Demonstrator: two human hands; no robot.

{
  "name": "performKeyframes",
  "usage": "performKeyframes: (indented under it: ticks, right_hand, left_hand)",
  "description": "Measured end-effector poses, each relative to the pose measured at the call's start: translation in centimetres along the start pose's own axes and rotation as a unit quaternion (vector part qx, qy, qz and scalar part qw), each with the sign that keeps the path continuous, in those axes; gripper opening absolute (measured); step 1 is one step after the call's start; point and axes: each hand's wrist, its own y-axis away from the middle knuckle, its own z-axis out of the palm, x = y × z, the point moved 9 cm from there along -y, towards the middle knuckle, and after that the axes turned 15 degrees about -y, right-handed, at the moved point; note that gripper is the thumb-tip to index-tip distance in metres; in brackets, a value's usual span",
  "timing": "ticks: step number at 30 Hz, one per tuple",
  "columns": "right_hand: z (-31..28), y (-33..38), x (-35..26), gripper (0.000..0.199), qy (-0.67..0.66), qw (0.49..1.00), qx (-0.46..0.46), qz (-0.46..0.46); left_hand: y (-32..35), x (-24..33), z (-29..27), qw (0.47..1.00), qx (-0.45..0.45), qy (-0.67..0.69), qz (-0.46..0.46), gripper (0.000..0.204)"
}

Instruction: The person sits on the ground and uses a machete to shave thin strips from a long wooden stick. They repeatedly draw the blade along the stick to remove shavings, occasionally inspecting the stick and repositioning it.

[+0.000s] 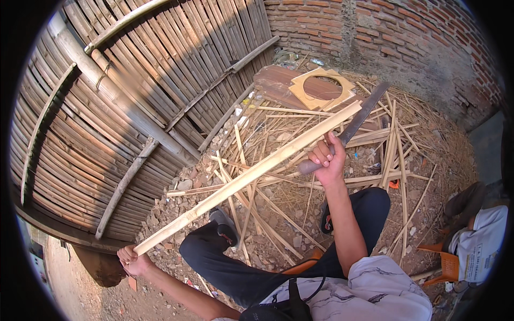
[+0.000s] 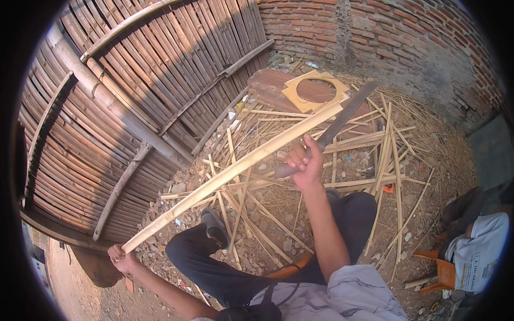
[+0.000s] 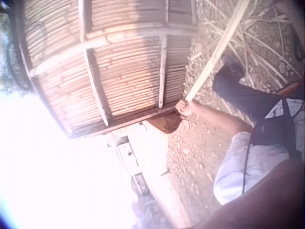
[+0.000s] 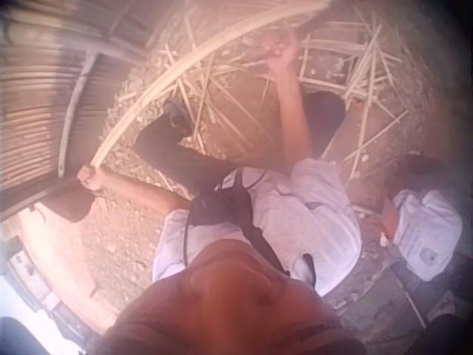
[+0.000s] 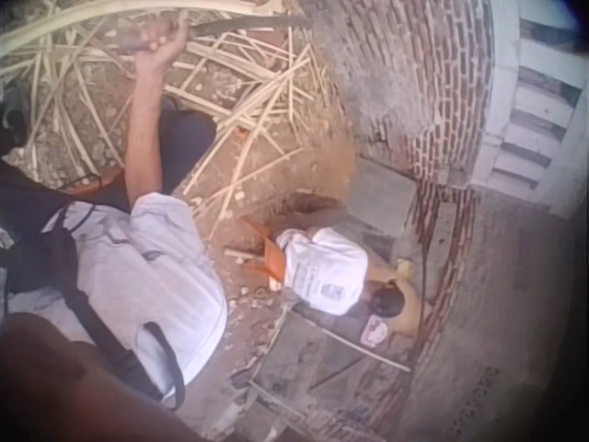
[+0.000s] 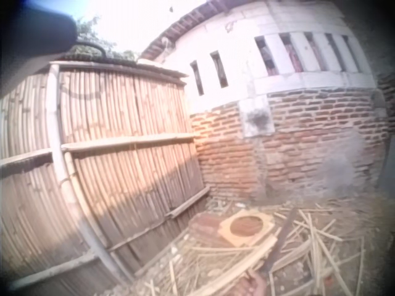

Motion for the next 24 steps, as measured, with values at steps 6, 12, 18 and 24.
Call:
performKeyframes:
  ticks: [6,12,18,24]
  right_hand:
    - [2.7,0.4,-1.3,0.021,-0.052,0.998,-0.028,-0.019]
    - [4.0,0.3,-4.1,0.031,-0.06,0.994,-0.055,-0.071]
    - [6.9,-0.4,-9.2,0.03,-0.032,0.984,-0.097,-0.144]
    - [7.8,-1.5,-11.4,0.033,0.07,0.989,-0.091,-0.098]
  left_hand:
    - [0.0,-3.6,-1.2,0.995,0.092,0.011,-0.046,0.027]
    - [-0.2,-7.2,-3.2,0.963,0.18,-0.148,-0.138,0.031]
    - [-0.9,-12.5,-6.7,0.779,0.199,-0.554,-0.216,0.082]
    - [0.3,-18.9,2.1,0.659,0.021,-0.745,-0.103,0.059]
